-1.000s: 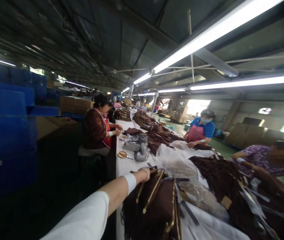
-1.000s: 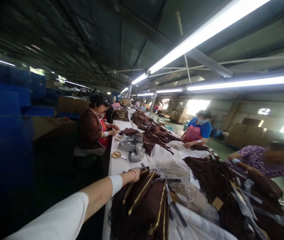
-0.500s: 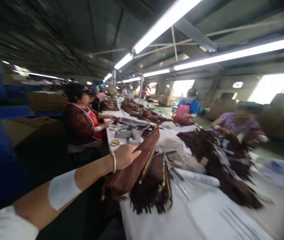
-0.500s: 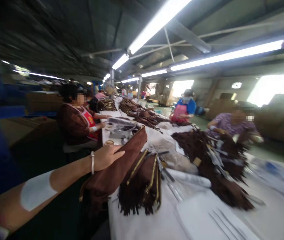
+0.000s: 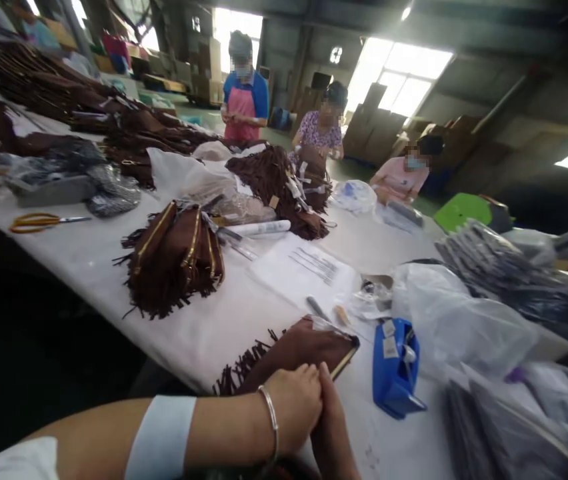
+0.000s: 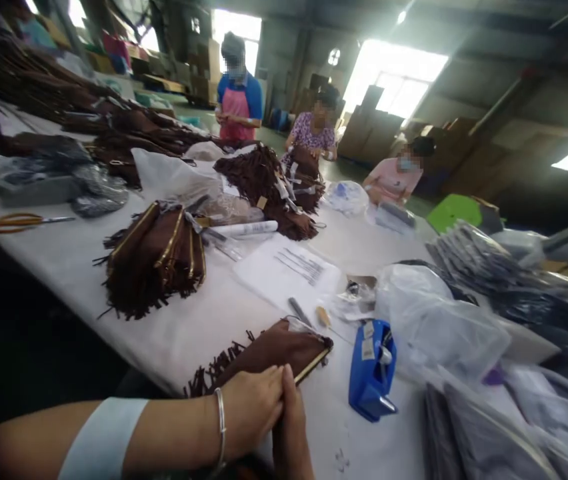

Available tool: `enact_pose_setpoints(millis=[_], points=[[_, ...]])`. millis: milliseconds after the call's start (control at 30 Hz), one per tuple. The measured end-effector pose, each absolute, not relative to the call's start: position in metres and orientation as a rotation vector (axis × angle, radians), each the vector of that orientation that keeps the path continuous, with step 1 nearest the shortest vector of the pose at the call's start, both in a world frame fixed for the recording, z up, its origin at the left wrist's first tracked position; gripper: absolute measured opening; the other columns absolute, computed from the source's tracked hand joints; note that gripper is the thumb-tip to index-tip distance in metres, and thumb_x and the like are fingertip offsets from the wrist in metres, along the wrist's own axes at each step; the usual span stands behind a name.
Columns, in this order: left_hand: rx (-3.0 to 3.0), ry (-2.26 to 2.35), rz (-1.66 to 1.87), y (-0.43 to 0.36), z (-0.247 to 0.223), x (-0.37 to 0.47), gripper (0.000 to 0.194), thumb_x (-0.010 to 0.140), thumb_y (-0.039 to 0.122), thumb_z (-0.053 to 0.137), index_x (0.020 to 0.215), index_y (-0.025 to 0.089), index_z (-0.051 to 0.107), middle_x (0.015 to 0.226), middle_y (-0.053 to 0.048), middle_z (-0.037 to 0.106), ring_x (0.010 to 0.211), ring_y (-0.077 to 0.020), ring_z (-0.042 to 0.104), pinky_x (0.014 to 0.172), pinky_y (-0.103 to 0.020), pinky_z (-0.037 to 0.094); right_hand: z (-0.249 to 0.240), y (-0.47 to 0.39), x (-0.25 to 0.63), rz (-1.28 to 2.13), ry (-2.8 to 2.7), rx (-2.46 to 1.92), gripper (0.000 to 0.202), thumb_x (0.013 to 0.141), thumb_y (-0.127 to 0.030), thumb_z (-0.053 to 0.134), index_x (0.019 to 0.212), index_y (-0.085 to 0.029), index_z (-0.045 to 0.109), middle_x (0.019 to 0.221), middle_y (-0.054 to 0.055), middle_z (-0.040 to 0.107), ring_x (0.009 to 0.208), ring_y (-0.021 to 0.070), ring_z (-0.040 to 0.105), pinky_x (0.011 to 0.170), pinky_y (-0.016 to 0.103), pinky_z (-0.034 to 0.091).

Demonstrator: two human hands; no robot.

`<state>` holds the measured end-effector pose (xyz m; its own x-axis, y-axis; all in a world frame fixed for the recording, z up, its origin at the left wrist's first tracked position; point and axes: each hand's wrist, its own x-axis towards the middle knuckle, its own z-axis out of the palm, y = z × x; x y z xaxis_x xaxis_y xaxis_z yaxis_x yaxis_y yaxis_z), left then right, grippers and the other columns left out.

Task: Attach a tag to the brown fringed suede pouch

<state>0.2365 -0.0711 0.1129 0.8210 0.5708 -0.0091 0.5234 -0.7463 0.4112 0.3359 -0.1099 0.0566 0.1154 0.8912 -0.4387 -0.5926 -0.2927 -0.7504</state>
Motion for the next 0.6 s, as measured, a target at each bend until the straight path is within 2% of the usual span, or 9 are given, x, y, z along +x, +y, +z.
enact_pose_setpoints(millis=[67,133,200,267,333,367,433,500,600], points=[[2.512,0.782,0.215,-0.074,0.112,0.241,0.039,0.091,0.026,0.041,0.123,0.004,0.052,0.125,-0.02,0.056,0.117,-0.0305,0.053,0.097,-0.042,0.046,0.057,-0.115,0.348,1.567,-0.236,-1.13,0.046,0.076,-0.055,0.061,0.099,-0.015,0.068,0.109,0.007,0.069,0.116,0.0246,0.055,0.098,0.035,0.045],[2.355,0.728,0.298,-0.066,0.113,0.235,0.035,0.094,0.027,0.038,0.122,0.014,0.054,0.115,-0.011,0.064,0.106,-0.0236,0.061,0.091,-0.034,0.051,0.059,-0.116,0.357,1.612,-0.145,-1.117,0.041,0.076,-0.052,0.063,0.087,-0.013,0.069,0.095,0.009,0.072,0.107,0.0268,0.061,0.093,0.037,0.049],[2.226,0.645,0.447,-0.052,0.111,0.223,0.034,0.095,0.024,0.036,0.125,0.02,0.053,0.116,-0.005,0.065,0.107,-0.0177,0.061,0.095,-0.028,0.048,0.064,-0.113,0.363,1.597,-0.122,-1.113,0.035,0.076,-0.046,0.066,0.087,-0.013,0.069,0.088,0.009,0.073,0.098,0.0281,0.065,0.087,0.039,0.052],[2.211,0.614,0.573,-0.039,0.102,0.209,0.037,0.094,0.022,0.038,0.13,0.021,0.048,0.13,-0.005,0.056,0.125,-0.0184,0.047,0.106,-0.032,0.038,0.07,-0.107,0.37,1.542,-0.149,-1.117,0.038,0.075,-0.04,0.069,0.101,-0.013,0.066,0.093,0.008,0.073,0.095,0.0279,0.066,0.086,0.04,0.053],[2.282,0.6,0.589,-0.03,0.09,0.199,0.046,0.091,0.02,0.044,0.137,0.018,0.041,0.144,-0.008,0.039,0.137,-0.0229,0.028,0.114,-0.042,0.025,0.078,-0.1,0.379,1.53,-0.22,-1.13,0.047,0.075,-0.037,0.07,0.115,-0.013,0.06,0.102,0.009,0.071,0.097,0.028,0.066,0.087,0.042,0.053],[2.308,0.581,0.564,-0.028,0.084,0.194,0.053,0.089,0.02,0.048,0.14,0.017,0.035,0.148,-0.009,0.032,0.139,-0.0247,0.022,0.115,-0.046,0.022,0.083,-0.097,0.384,1.538,-0.26,-1.15,0.05,0.075,-0.037,0.07,0.117,-0.012,0.059,0.103,0.01,0.071,0.097,0.0282,0.066,0.088,0.042,0.052],[2.292,0.529,0.537,-0.026,0.079,0.188,0.061,0.086,0.02,0.052,0.143,0.019,0.029,0.151,-0.009,0.023,0.139,-0.0258,0.02,0.114,-0.048,0.021,0.093,-0.09,0.394,1.563,-0.33,-1.203,0.05,0.074,-0.035,0.072,0.117,-0.012,0.059,0.104,0.011,0.07,0.096,0.0279,0.066,0.089,0.042,0.052],[2.193,0.48,0.586,-0.024,0.081,0.18,0.053,0.087,0.022,0.052,0.139,0.021,0.038,0.149,-0.007,0.028,0.137,-0.0243,0.027,0.114,-0.044,0.026,0.104,-0.084,0.402,1.6,-0.38,-1.243,0.048,0.074,-0.033,0.073,0.115,-0.012,0.061,0.104,0.011,0.07,0.096,0.0275,0.066,0.091,0.041,0.051],[1.931,0.545,0.738,-0.012,0.092,0.161,0.033,0.092,0.025,0.046,0.123,0.022,0.057,0.132,-0.004,0.054,0.124,-0.0189,0.048,0.108,-0.034,0.039,0.119,-0.078,0.405,1.663,-0.422,-1.295,0.045,0.072,-0.031,0.074,0.112,-0.012,0.063,0.101,0.012,0.071,0.094,0.0279,0.067,0.09,0.042,0.051]])
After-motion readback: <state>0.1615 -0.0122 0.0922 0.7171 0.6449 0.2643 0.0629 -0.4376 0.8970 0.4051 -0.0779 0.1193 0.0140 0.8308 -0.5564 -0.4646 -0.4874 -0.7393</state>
